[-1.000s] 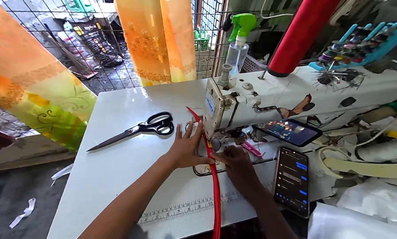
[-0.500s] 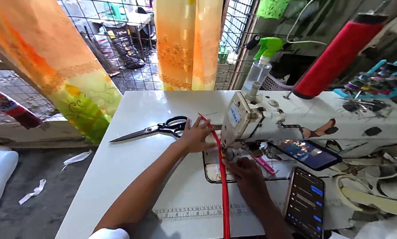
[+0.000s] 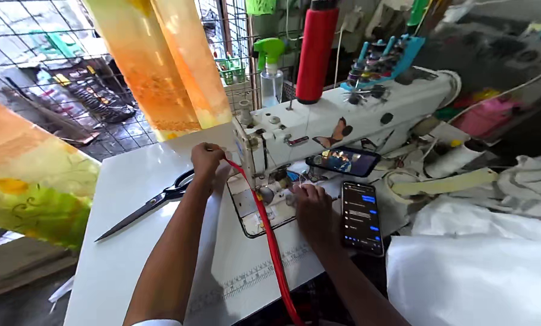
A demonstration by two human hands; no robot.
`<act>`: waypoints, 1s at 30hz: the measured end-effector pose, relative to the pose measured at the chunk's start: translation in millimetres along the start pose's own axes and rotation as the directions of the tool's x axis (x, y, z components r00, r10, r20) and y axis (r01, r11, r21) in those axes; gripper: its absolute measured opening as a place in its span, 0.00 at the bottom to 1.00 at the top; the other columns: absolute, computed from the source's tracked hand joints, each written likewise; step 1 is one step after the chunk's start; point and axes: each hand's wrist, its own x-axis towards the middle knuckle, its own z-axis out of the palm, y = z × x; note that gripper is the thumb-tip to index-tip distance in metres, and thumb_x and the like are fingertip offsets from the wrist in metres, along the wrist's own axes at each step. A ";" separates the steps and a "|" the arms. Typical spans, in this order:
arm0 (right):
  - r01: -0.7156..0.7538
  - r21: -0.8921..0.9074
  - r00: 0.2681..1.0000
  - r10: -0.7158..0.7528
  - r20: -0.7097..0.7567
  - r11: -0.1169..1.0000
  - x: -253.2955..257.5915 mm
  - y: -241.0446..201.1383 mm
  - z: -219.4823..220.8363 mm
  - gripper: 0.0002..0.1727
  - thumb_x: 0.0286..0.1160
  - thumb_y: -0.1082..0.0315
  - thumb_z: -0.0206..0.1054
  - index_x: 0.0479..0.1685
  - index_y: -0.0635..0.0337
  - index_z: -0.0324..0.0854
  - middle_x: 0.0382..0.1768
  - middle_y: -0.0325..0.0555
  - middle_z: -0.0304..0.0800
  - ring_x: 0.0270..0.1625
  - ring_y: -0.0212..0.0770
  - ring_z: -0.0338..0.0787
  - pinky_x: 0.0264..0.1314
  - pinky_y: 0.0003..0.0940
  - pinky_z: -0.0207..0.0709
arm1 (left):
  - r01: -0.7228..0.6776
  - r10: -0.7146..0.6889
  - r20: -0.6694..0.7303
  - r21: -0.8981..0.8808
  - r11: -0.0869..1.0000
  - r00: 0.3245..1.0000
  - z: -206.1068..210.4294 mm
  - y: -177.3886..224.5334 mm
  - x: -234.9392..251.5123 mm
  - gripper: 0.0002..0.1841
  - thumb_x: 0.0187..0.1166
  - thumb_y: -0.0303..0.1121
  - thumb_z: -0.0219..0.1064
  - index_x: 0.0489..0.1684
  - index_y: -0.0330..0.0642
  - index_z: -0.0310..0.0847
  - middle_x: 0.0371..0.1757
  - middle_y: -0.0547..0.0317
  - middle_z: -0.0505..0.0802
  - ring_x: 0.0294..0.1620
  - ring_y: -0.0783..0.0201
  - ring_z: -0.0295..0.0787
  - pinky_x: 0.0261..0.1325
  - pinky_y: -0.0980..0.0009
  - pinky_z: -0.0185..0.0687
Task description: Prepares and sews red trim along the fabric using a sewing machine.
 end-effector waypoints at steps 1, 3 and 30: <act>-0.002 0.013 1.000 0.002 0.009 1.000 0.3 -0.4 -0.2 0.16 0.76 0.79 0.63 0.57 0.63 0.92 0.54 0.64 0.92 0.59 0.68 0.89 0.60 0.62 0.79 | 0.046 -0.045 0.014 -0.122 0.991 0.999 -6.9 3.5 -8.3 0.16 0.79 0.26 0.69 0.62 0.30 0.81 0.55 0.41 0.90 0.49 0.55 0.88 0.56 0.56 0.84; -0.015 0.034 1.000 0.014 0.028 0.999 0.5 -0.4 -1.3 0.17 0.74 0.82 0.63 0.59 0.65 0.90 0.54 0.65 0.91 0.59 0.68 0.88 0.61 0.60 0.79 | 0.140 -0.134 0.039 -0.307 0.941 0.990 -23.9 9.7 -27.5 0.13 0.81 0.28 0.68 0.60 0.37 0.82 0.49 0.54 0.91 0.39 0.69 0.86 0.45 0.71 0.82; -0.863 0.479 0.416 -0.314 0.854 0.159 -23.6 -124.7 -36.7 0.20 0.95 0.54 0.49 0.60 0.58 0.79 0.25 0.31 0.69 0.16 0.22 0.64 0.15 0.15 0.57 | -0.074 -0.008 -0.195 -0.408 0.910 0.981 -83.3 -60.7 -160.0 0.15 0.72 0.16 0.73 0.55 0.35 0.83 0.29 0.64 0.96 0.31 0.73 0.94 0.39 0.75 0.91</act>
